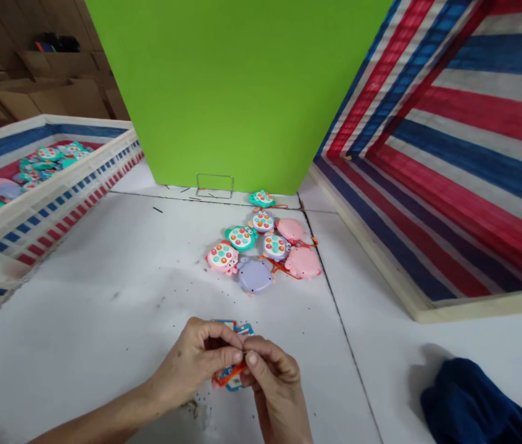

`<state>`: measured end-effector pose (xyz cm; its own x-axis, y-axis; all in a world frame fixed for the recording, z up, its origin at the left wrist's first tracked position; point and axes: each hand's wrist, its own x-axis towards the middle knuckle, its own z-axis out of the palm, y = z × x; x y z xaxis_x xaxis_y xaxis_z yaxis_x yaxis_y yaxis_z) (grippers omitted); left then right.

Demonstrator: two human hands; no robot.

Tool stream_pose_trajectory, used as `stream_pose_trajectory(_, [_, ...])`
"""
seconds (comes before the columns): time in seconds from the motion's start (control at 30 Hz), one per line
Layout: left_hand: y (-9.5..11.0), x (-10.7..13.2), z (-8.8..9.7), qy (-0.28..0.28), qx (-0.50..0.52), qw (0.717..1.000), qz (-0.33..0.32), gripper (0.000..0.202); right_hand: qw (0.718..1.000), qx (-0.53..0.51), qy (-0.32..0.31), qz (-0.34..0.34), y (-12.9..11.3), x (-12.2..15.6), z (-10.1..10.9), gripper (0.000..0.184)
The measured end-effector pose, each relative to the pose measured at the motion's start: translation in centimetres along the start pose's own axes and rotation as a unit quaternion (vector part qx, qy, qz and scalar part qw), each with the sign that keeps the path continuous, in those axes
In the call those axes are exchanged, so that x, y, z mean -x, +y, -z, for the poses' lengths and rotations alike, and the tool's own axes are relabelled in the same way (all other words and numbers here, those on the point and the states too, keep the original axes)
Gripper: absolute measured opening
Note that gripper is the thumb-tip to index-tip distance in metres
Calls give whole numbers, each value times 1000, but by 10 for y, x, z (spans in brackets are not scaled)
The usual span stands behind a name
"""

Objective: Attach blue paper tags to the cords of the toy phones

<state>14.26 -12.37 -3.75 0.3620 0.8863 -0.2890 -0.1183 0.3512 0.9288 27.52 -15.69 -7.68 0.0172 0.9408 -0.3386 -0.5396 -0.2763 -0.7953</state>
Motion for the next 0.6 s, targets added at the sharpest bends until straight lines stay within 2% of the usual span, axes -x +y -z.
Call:
stream_pose_trajectory(0.3, [-7,-1,5,-6,-5,999,34,14,986,139,13,94,-9,4,-9,7])
stream_pose_trajectory(0.43, [-8,1,8,-28,-27,999,15,16,987,154,-20,35,-16,4,-9,12])
stream_pose_trajectory(0.6, [-2,4,10,-32,-101,994,-7,14,990,92,-81,-62,-21,0,-8,19])
